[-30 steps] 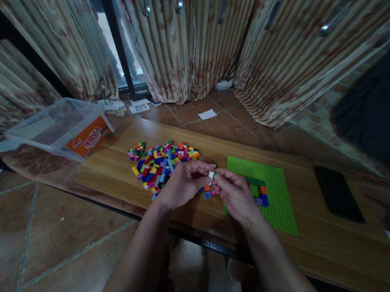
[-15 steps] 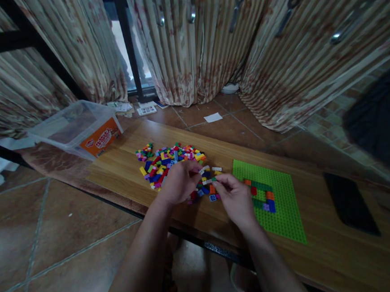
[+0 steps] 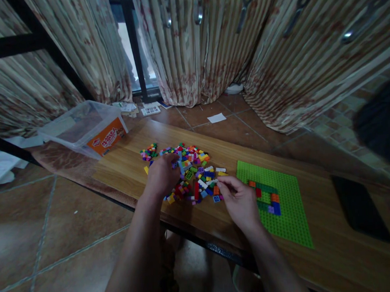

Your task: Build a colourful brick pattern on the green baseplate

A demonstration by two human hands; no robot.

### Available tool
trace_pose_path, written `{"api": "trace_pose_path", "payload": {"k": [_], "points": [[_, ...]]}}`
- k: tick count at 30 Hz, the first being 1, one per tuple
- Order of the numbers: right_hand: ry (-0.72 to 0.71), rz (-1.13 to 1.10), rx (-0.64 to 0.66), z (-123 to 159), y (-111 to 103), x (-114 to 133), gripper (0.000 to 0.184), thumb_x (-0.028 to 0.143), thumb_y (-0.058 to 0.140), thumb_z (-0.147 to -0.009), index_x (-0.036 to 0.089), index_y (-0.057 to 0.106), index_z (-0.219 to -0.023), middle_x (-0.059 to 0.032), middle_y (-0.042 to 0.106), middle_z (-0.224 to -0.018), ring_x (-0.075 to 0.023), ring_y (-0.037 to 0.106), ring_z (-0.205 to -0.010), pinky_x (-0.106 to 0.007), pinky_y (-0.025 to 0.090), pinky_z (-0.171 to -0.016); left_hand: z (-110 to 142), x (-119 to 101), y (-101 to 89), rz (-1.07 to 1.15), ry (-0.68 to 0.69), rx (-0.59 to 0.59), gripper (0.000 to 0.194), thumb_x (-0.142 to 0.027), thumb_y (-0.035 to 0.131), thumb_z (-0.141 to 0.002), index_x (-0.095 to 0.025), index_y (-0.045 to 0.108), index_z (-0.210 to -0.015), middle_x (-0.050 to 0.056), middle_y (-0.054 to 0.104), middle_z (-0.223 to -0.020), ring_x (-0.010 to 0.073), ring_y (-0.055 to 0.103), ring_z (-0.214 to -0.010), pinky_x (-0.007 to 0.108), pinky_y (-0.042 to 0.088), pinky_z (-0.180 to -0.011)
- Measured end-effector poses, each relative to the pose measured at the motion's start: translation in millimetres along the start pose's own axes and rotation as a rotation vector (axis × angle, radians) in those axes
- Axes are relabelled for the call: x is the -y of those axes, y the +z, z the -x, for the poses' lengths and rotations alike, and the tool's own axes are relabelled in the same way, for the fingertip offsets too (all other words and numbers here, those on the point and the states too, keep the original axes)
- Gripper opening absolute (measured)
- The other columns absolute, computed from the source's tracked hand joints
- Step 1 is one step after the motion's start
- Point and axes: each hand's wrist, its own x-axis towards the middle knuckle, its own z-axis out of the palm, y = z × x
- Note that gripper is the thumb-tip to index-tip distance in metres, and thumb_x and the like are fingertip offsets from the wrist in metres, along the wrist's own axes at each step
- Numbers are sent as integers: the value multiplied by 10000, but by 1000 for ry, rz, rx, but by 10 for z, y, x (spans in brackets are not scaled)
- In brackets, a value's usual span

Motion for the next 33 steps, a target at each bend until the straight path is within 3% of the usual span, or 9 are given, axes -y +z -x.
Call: {"api": "trace_pose_path", "payload": {"k": [5, 13, 19, 22, 26, 30, 33], "points": [[-18, 35, 11, 18, -17, 22, 191, 352, 583, -872, 230, 723, -914, -23, 738, -825, -178, 657, -709, -290, 494, -644, 9, -38, 99, -141, 92, 25, 435, -224, 619, -746, -181, 660, -1178, 114, 680, -1171, 286, 618, -1099, 366, 483, -961], [-40, 25, 2, 22, -18, -4, 174, 339, 590, -871, 237, 726, -906, -17, 727, -820, -170, 641, -694, -286, 488, -650, 10, -70, 95, -160, 99, 75, 452, -134, 572, -746, -179, 651, -1190, 116, 664, -1183, 274, 636, -1069, 345, 498, -936], [-18, 15, 17, 26, -18, 12, 183, 347, 586, -871, 233, 723, -912, -13, 714, -797, -165, 625, -676, -290, 479, -639, -16, -107, 100, -60, 17, 5, 375, -147, 460, -843, -159, 678, -1148, 118, 726, -1006, 250, 664, -963, 352, 501, -880], [9, -20, 4, 21, -15, 32, 196, 369, 592, -868, 230, 723, -909, -14, 714, -794, -161, 620, -668, -290, 481, -632, -17, -103, 68, 112, 24, -19, 378, -177, 490, -844, -150, 649, -1186, 89, 719, -890, 209, 656, -828, 313, 506, -776], [101, -174, -6, -1, -5, 59, 250, 445, 613, -846, 222, 711, -901, -21, 715, -805, -163, 622, -669, -282, 488, -610, 44, -152, 61, 467, 178, 153, 405, -218, 517, -859, -135, 576, -1251, 45, 681, -850, 148, 601, -720, 253, 483, -663], [168, -349, 66, -23, -14, 112, 291, 501, 628, -829, 216, 671, -861, 4, 661, -702, -135, 576, -600, -250, 466, -558, 147, -305, 117, 725, 280, 355, 381, -227, 550, -868, -144, 563, -1240, 69, 674, -997, 167, 628, -869, 270, 505, -752], [202, -438, 99, -31, -23, 149, 300, 501, 666, -805, 204, 638, -771, 29, 601, -614, -106, 537, -548, -225, 445, -528, 192, -415, 151, 870, 299, 461, 367, -216, 553, -874, -128, 549, -1231, 83, 672, -993, 179, 638, -876, 281, 513, -749]]}}
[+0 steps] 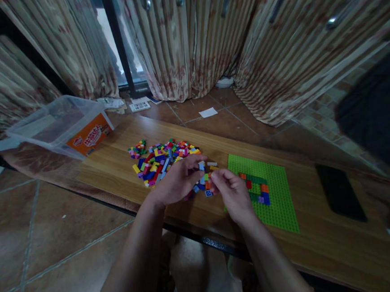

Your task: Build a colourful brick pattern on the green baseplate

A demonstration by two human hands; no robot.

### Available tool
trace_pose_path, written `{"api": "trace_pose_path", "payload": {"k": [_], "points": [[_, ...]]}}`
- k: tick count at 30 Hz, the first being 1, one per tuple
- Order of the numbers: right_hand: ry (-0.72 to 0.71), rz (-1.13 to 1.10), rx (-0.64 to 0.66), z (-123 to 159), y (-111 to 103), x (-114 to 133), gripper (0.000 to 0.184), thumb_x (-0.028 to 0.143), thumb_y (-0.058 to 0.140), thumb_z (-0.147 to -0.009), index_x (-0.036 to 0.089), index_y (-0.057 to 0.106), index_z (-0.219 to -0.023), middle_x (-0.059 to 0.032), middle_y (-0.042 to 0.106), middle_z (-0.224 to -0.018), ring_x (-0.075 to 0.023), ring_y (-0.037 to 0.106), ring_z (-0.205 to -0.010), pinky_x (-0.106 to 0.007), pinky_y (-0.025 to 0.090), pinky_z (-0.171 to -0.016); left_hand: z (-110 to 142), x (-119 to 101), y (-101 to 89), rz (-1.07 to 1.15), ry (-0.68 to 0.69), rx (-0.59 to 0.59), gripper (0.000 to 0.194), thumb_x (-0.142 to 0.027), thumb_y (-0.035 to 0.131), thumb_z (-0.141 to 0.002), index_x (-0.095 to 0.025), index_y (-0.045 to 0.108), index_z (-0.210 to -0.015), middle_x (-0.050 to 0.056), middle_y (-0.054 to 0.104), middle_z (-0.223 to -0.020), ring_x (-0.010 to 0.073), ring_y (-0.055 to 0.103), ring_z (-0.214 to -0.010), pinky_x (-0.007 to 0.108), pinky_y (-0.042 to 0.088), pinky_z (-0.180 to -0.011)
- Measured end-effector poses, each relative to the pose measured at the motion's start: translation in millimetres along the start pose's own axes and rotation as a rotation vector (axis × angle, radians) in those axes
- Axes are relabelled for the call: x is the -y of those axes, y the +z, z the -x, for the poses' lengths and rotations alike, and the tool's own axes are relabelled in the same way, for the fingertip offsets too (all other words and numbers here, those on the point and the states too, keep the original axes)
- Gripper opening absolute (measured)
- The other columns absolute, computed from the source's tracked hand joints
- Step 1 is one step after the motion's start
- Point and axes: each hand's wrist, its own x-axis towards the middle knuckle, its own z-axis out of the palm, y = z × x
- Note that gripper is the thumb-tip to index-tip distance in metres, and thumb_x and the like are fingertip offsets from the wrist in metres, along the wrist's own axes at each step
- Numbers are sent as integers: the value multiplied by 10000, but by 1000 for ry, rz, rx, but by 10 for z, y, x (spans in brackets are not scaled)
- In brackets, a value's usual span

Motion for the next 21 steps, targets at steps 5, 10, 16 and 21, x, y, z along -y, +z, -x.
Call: {"api": "trace_pose_path", "payload": {"k": [5, 10, 16, 21], "points": [[73, -128, 12, 4, -5, -15, 312, 490, 725, -758, 193, 636, -730, 33, 588, -613, -88, 516, -525, -215, 424, -500, -24, -49, 62, 74, 10, 34, 322, -143, 523, -871, -121, 561, -1190, 58, 675, -918, 145, 627, -784, 254, 501, -702], [95, -231, 56, 17, -14, -38, 285, 473, 713, -785, 201, 632, -750, 34, 589, -637, -86, 512, -544, -217, 428, -524, -33, -48, 72, 139, 19, 27, 289, -133, 537, -860, -123, 577, -1146, 43, 672, -889, 129, 619, -763, 240, 494, -700], [110, -258, 93, 22, -9, -39, 308, 492, 698, -799, 202, 616, -738, 29, 590, -653, -91, 513, -556, -220, 425, -531, -34, -40, 97, 210, -21, 39, 257, -148, 535, -865, -123, 574, -1118, 8, 632, -754, 116, 601, -680, 226, 475, -648], [69, -191, 42, 19, -26, -79, 290, 472, 695, -815, 203, 617, -738, 45, 546, -602, -85, 481, -542, -210, 393, -525, -48, -26, 176, 210, -37, 23, 251, -127, 517, -858, -131, 589, -1098, 27, 650, -833, 121, 615, -712, 245, 493, -687]]}}
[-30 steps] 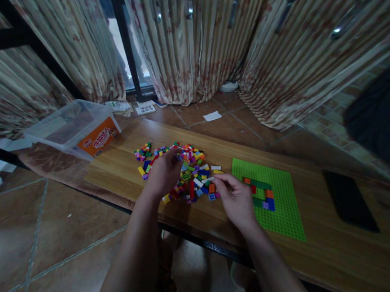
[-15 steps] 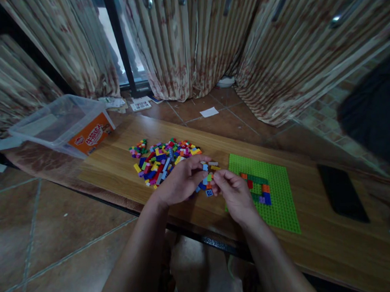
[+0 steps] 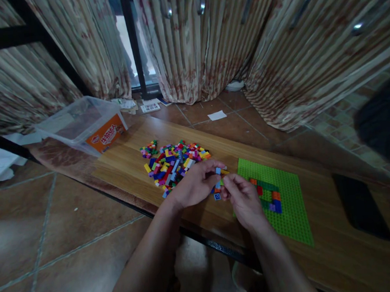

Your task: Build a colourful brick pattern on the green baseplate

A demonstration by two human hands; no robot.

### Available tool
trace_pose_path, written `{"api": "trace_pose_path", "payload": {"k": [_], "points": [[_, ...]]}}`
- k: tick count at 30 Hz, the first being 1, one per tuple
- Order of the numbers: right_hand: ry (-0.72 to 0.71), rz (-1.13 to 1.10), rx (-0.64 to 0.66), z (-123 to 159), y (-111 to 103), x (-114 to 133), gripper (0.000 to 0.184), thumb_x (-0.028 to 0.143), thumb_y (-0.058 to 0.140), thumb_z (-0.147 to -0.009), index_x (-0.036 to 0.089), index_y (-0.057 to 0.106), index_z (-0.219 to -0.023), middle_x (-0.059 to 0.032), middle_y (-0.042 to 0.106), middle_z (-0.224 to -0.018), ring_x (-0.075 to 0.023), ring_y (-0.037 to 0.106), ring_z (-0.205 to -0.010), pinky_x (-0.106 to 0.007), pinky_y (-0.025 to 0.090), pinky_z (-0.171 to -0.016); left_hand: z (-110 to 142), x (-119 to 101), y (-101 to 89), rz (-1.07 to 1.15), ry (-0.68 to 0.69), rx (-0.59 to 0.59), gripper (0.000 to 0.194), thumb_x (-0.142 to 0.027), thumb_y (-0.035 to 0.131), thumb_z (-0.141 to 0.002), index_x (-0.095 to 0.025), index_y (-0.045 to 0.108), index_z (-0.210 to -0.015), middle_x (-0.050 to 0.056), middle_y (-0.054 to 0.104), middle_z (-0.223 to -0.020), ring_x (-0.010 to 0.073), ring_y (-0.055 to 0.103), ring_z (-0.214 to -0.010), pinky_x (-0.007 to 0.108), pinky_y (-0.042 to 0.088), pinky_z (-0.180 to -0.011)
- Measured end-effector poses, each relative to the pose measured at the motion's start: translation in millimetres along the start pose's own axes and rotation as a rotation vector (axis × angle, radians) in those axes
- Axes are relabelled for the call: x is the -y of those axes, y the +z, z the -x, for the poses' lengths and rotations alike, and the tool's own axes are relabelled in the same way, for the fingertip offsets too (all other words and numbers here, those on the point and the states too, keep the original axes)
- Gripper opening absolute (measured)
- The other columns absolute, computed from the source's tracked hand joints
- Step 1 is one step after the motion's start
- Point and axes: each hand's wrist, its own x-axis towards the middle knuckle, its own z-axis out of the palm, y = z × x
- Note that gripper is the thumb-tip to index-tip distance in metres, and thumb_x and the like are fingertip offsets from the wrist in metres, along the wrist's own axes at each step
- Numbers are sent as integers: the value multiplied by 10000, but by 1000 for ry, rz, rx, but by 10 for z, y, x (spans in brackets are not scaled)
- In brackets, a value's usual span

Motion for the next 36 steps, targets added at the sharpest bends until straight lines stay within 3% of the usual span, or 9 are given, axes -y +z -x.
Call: {"api": "trace_pose_path", "payload": {"k": [8, 16, 19, 24, 29, 31, 36], "points": [[105, -221, -27, 21, 21, 61, 236, 378, 789, -727, 202, 634, -708, 44, 545, -587, -79, 475, -546, -202, 396, -534, -15, 12, 29, -11, 12, -39, 240, -89, 513, -844, -100, 620, -1058, 71, 669, -940, 147, 619, -841, 268, 492, -781], [174, -348, -18, 4, 10, 116, 182, 323, 775, -717, 195, 679, -803, 27, 607, -698, -79, 499, -586, -204, 434, -541, -30, 39, 41, 87, -7, -112, 231, -137, 551, -849, -112, 640, -1062, 36, 649, -853, 114, 589, -729, 229, 474, -701], [180, -321, -3, 12, 23, 114, 219, 395, 748, -753, 195, 669, -793, 29, 589, -680, -78, 478, -566, -198, 408, -504, -30, 71, 28, 59, -4, -102, 245, -181, 582, -849, -114, 648, -1075, 42, 663, -862, 113, 587, -719, 233, 478, -700], [138, -147, -17, 28, 44, 87, 287, 393, 805, -703, 180, 618, -661, 60, 463, -542, -52, 345, -479, -181, 256, -423, -31, 92, 37, -29, 5, -85, 239, -194, 597, -837, -119, 675, -1050, 61, 681, -940, 129, 604, -778, 241, 488, -732], [182, -193, -4, 30, 26, 120, 284, 387, 822, -659, 188, 621, -656, 44, 495, -573, -60, 349, -492, -193, 261, -433, -20, 52, 40, -26, -14, -72, 265, -170, 549, -840, -112, 668, -1069, 49, 690, -867, 125, 613, -719, 229, 489, -689], [171, -173, -34, 24, 22, 126, 279, 402, 809, -667, 190, 628, -673, 26, 544, -623, -66, 374, -503, -201, 279, -436, -6, 33, -31, -161, -10, -107, 270, -167, 536, -836, -131, 682, -1061, 51, 705, -879, 140, 626, -732, 241, 498, -700], [33, 64, -146, -23, -10, 35, 244, 421, 748, -733, 202, 672, -809, 45, 548, -597, -80, 423, -512, -210, 344, -472, 47, 34, -351, -732, -15, -322, 319, -105, 497, -804, -199, 724, -1007, 62, 731, -977, 217, 664, -909, 331, 493, -883]]}}
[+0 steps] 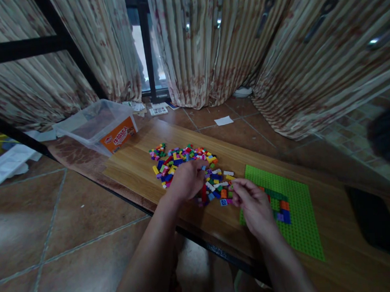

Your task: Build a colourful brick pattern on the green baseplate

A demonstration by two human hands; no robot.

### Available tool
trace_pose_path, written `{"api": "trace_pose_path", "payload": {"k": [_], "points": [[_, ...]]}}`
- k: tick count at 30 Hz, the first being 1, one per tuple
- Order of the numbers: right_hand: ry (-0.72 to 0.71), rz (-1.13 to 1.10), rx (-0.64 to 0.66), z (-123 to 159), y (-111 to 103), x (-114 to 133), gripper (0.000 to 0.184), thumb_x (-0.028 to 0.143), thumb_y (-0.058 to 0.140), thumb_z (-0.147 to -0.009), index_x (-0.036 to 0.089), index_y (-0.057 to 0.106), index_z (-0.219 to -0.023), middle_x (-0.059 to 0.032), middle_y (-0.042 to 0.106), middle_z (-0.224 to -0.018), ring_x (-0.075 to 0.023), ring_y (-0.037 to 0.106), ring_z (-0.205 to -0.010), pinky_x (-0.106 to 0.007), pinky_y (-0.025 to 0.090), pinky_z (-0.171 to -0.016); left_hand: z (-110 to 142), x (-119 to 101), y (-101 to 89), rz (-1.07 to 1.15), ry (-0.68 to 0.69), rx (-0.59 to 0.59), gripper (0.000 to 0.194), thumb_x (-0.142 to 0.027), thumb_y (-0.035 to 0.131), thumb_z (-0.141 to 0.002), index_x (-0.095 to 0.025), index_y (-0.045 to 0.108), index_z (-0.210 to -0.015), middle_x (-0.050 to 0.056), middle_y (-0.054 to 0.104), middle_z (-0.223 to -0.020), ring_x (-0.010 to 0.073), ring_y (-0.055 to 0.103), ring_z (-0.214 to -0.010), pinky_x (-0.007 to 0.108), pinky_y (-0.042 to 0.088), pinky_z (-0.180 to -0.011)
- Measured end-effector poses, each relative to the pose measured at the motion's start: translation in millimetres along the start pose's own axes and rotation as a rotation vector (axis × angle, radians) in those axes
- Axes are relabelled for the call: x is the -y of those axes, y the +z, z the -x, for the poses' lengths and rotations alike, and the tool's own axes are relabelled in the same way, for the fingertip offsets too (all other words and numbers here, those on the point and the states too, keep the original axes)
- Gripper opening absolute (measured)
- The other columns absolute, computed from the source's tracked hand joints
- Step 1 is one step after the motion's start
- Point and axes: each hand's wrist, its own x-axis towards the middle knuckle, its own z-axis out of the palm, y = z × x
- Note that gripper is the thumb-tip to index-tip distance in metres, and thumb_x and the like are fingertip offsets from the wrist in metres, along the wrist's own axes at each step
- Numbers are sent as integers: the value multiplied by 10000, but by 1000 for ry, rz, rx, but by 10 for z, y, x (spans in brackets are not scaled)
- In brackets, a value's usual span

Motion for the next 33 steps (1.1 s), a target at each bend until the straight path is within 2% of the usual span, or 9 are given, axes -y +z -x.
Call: {"api": "trace_pose_path", "payload": {"k": [3, 9, 13, 16, 22, 27, 31, 33], "points": [[-55, 108, -35, -48, -14, -74, 253, 414, 729, -746, 210, 682, -888, 58, 546, -587, -91, 455, -526, -219, 380, -497, -9, 86, -53, -80, 1, -28, 313, -125, 526, -803, -221, 722, -1027, 52, 728, -1039, 216, 671, -938, 317, 502, -888], [-90, 259, 8, -102, 4, -111, 262, 390, 705, -766, 222, 699, -967, 2, 670, -776, -131, 560, -628, -255, 462, -561, -28, 23, 60, -80, 27, 39, 314, -165, 572, -802, -189, 682, -1096, 66, 733, -1023, 218, 682, -914, 305, 516, -860], [-97, 265, 105, -82, 16, -117, 333, 363, 707, -784, 254, 679, -1097, -36, 711, -988, -184, 653, -851, -311, 531, -726, -66, 47, 49, -149, -10, -61, 357, -116, 475, -832, -165, 670, -1127, 97, 717, -1092, 231, 671, -992, 323, 502, -905], [-93, 244, 181, -54, 31, -121, 406, 309, 690, -803, 279, 627, -1203, -42, 701, -1087, -197, 661, -999, -356, 528, -870, -74, 115, 11, -295, -116, -131, 396, -122, 476, -824, -158, 648, -1179, 124, 690, -1157, 258, 666, -1013, 357, 503, -910], [-137, 123, 289, -13, 59, -117, 452, 198, 603, -815, 316, 591, -1252, -17, 557, -1364, -193, 552, -1247, -411, 449, -1065, -63, 81, 76, -510, -166, -76, 374, -230, 549, -831, -163, 626, -1191, 130, 698, -1108, 281, 649, -1039, 365, 503, -902], [-190, 178, 309, 6, 31, -100, 467, 181, 592, -817, 326, 596, -1261, -9, 505, -1420, -196, 479, -1315, -392, 438, -1075, -105, 3, 160, -546, -210, -71, 356, -196, 564, -805, -142, 641, -1149, 151, 710, -1042, 310, 646, -1038, 380, 509, -877], [-203, 221, 222, 6, 35, -68, 381, 230, 652, -805, 299, 652, -1179, -37, 571, -1345, -202, 572, -1192, -380, 483, -1000, -125, 25, 117, -463, -217, -122, 344, -163, 566, -798, -155, 656, -1130, 142, 717, -1040, 304, 650, -1031, 395, 502, -895], [-191, 203, 147, -2, 52, -47, 326, 281, 686, -792, 278, 679, -1118, -49, 648, -1220, -204, 615, -1112, -376, 507, -947, -114, 36, 66, -292, -198, -140, 353, -192, 609, -791, -181, 655, -1140, 115, 718, -1068, 280, 654, -1021, 392, 500, -907]]}}
